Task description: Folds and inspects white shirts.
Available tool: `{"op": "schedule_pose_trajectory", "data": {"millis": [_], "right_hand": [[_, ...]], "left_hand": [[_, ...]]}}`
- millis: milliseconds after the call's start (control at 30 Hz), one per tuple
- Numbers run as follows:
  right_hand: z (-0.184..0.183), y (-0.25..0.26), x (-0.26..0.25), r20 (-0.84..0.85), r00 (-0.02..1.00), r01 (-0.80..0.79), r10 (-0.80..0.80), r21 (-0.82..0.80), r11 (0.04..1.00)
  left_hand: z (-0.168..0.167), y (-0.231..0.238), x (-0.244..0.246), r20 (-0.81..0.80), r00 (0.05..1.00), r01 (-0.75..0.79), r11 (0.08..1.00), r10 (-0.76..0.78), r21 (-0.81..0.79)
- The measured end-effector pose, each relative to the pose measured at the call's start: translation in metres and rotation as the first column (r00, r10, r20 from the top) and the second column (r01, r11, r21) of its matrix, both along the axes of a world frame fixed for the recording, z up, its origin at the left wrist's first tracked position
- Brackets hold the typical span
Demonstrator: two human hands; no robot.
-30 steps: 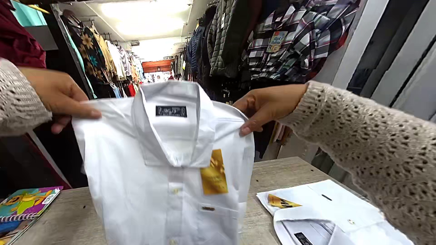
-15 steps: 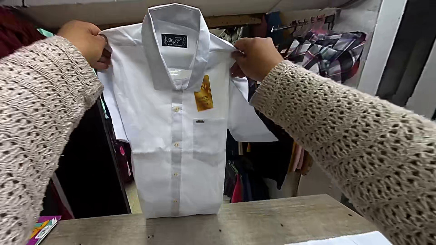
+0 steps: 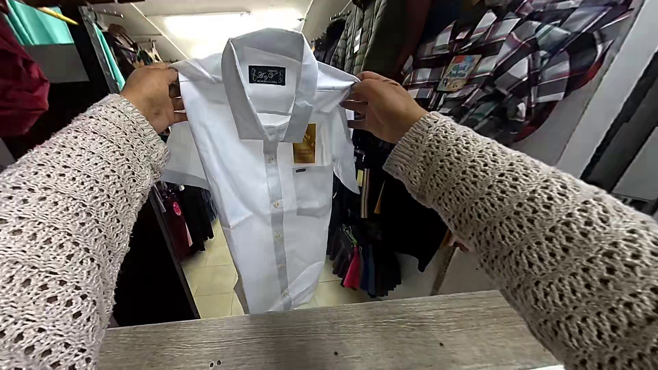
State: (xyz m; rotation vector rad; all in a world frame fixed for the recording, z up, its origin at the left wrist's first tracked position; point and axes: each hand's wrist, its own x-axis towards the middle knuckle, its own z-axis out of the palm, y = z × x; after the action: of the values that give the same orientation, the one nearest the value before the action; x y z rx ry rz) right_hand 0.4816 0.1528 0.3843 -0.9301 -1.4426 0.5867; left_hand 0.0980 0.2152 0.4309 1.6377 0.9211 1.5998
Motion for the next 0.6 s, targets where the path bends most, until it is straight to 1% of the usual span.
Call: {"op": "schedule_pose_trajectory", "data": {"millis": [100, 200, 300, 400, 500, 600], "right_hand": [[-0.016, 0.005, 0.003, -0.174, 0.978, -0.121, 0.110, -0.049, 0.992], [-0.032, 0.013, -0.002, -0.283, 0.938, -0.229, 0.202, -0.064, 0.971], [-0.045, 0.020, -0.017, -0.320, 0.916, -0.284, 0.242, -0.088, 0.955], [-0.054, 0.025, -0.047, -0.336, 0.895, -0.347, 0.294, -0.108, 0.932], [-0.052, 0.027, -0.090, -0.340, 0.856, -0.435, 0.389, -0.068, 0.898], [-0.038, 0.019, -0.138, -0.355, 0.776, -0.545, 0.521, 0.038, 0.837]], "left_hand": [[-0.025, -0.031, 0.027, 0.080, 0.996, -0.030, 1.000, 0.031, -0.007], [-0.044, -0.031, 0.031, 0.189, 0.982, 0.021, 1.000, -0.020, -0.005], [-0.061, -0.025, 0.016, 0.277, 0.960, 0.039, 0.999, -0.031, -0.022], [-0.073, -0.030, -0.013, 0.330, 0.944, -0.005, 0.999, 0.016, -0.036], [-0.070, -0.056, -0.050, 0.352, 0.931, -0.096, 0.995, 0.092, -0.006], [-0.043, -0.109, -0.090, 0.308, 0.941, -0.177, 0.979, 0.138, 0.103]]}}
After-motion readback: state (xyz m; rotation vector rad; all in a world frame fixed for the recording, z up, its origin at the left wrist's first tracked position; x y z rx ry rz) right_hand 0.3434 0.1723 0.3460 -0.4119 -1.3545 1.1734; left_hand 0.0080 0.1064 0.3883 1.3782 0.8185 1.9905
